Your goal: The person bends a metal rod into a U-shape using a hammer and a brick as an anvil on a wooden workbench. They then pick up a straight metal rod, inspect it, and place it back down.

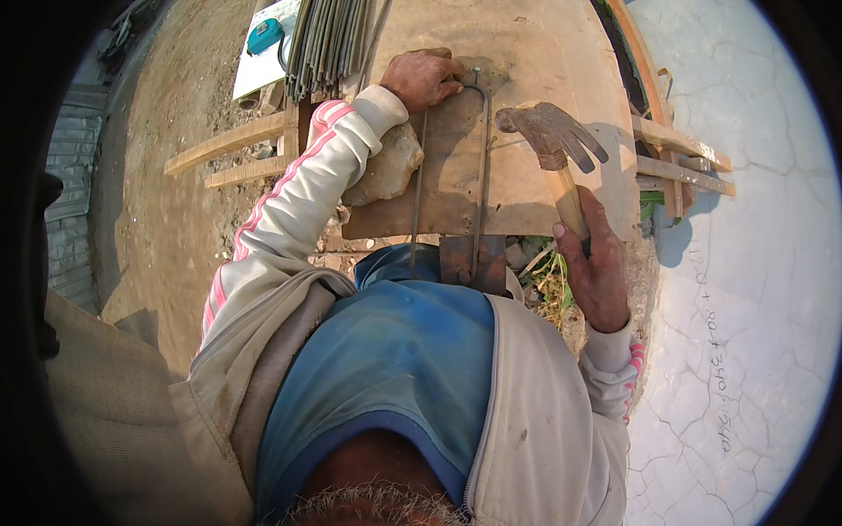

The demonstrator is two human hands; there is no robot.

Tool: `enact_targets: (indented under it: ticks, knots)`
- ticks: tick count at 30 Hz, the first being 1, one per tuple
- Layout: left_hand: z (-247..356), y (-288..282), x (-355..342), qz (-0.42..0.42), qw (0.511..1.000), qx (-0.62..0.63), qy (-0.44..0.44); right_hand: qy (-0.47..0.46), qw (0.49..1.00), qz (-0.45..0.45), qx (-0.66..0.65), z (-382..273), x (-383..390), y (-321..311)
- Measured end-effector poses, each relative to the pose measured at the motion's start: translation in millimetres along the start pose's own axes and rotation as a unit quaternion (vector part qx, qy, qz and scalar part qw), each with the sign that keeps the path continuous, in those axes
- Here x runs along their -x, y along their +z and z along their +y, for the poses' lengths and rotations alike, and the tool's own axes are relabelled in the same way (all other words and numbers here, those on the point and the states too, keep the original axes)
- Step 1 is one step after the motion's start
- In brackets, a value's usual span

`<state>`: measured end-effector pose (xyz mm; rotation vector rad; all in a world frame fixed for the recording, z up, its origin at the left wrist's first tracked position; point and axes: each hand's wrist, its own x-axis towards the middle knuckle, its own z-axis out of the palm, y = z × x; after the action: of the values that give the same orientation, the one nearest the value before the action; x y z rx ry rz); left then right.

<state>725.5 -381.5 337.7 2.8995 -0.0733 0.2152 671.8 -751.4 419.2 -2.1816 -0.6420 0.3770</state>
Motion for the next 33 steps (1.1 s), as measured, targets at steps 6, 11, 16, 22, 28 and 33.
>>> enact_targets:
  ticks: [6,11,16,22,28,33]
  knots:
    - [-11,11,-2,0.033,0.998,-0.004,0.060,-0.004,0.999,-0.020,0.030,9,-4,6]
    - [-24,13,-8,-0.032,0.994,-0.037,0.102,-0.017,0.999,-0.002,0.042,3,-4,4]
    - [-28,14,-9,-0.015,0.995,0.007,0.096,0.075,0.995,-0.019,-0.060,0,0,14]
    - [-21,15,-7,-0.010,0.996,0.025,0.082,0.010,0.996,0.053,-0.064,-4,6,21]
    - [-9,23,-11,0.017,0.996,0.030,0.085,0.057,0.994,0.035,-0.081,-8,12,16]
    - [-18,25,-13,0.031,0.988,0.091,0.117,0.056,0.998,0.019,-0.026,-8,8,14]
